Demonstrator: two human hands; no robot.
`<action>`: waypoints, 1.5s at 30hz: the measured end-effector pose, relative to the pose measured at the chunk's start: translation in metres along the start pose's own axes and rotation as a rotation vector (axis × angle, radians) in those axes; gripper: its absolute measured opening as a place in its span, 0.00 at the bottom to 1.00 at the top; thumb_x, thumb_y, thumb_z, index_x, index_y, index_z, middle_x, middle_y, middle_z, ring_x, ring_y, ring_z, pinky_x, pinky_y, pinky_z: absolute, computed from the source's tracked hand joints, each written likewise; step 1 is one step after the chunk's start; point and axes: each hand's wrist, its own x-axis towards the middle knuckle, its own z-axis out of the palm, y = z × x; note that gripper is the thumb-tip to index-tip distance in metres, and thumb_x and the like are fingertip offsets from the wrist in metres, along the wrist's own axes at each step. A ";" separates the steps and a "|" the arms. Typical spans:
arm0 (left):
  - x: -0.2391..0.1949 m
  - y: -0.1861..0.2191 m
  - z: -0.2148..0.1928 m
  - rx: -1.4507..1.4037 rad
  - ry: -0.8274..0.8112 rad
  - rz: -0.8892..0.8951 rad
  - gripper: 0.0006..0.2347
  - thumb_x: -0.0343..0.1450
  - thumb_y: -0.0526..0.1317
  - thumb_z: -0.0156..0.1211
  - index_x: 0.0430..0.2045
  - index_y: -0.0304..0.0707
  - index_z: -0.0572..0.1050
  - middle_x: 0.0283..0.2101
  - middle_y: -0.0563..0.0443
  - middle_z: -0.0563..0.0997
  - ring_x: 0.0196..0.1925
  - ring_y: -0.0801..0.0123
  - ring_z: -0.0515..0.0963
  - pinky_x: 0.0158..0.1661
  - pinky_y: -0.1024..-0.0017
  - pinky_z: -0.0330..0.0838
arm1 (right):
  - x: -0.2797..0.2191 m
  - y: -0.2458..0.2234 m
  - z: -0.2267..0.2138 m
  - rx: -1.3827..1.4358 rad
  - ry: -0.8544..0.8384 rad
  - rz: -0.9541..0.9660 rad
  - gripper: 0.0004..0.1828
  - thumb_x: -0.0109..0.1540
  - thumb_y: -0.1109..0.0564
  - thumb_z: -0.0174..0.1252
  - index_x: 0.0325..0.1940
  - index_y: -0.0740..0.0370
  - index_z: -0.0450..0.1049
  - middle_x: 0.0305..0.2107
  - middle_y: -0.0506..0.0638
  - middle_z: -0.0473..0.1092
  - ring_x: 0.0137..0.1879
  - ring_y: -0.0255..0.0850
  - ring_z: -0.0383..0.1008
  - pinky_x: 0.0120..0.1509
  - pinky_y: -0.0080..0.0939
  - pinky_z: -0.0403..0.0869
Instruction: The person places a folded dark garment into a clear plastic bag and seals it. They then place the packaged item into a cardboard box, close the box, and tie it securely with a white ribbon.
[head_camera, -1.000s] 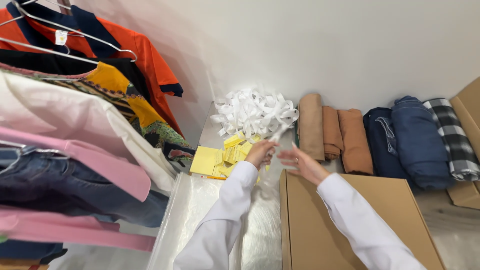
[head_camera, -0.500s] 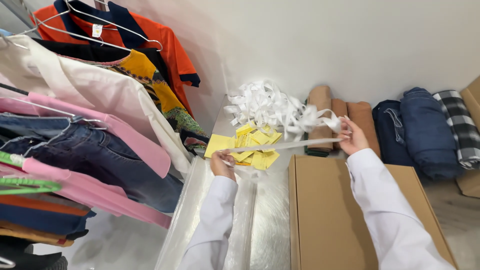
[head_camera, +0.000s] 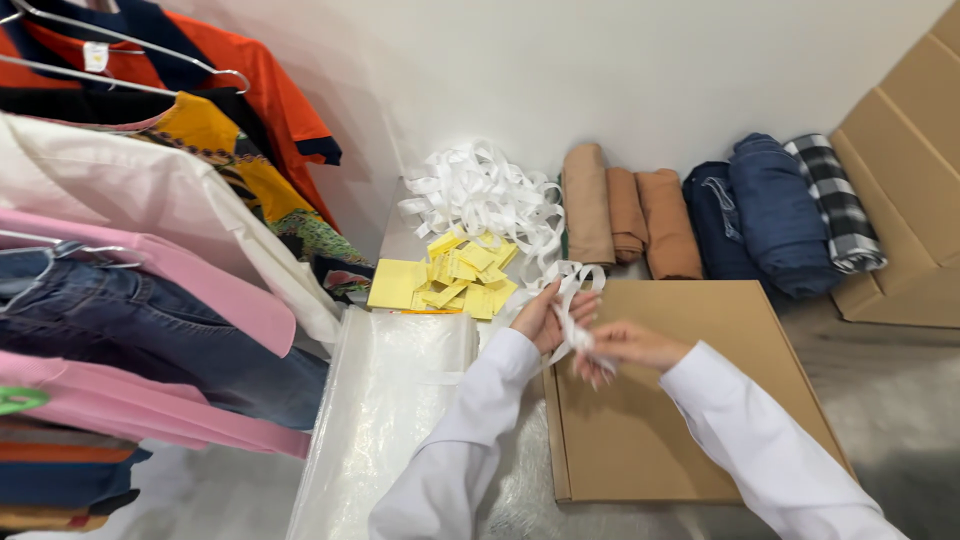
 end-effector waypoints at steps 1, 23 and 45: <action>0.022 -0.008 -0.013 -0.130 0.016 0.040 0.18 0.77 0.50 0.55 0.48 0.29 0.73 0.50 0.41 0.82 0.51 0.54 0.83 0.56 0.54 0.77 | -0.013 0.002 0.002 0.007 -0.098 0.105 0.17 0.66 0.55 0.51 0.42 0.71 0.79 0.30 0.66 0.81 0.30 0.48 0.84 0.31 0.42 0.80; 0.050 -0.258 0.143 0.220 -0.046 0.029 0.15 0.79 0.50 0.51 0.38 0.37 0.78 0.20 0.57 0.69 0.16 0.78 0.68 0.16 0.83 0.61 | -0.251 0.061 -0.146 0.060 0.329 0.331 0.17 0.66 0.53 0.54 0.55 0.64 0.73 0.30 0.67 0.79 0.22 0.46 0.78 0.17 0.34 0.70; -0.022 -0.353 0.152 0.450 -0.091 0.022 0.13 0.78 0.44 0.47 0.32 0.34 0.77 0.18 0.53 0.66 0.13 0.73 0.66 0.11 0.80 0.55 | -0.268 0.054 -0.134 0.606 0.314 0.049 0.23 0.61 0.51 0.54 0.62 0.48 0.74 0.20 0.38 0.67 0.22 0.25 0.58 0.25 0.23 0.60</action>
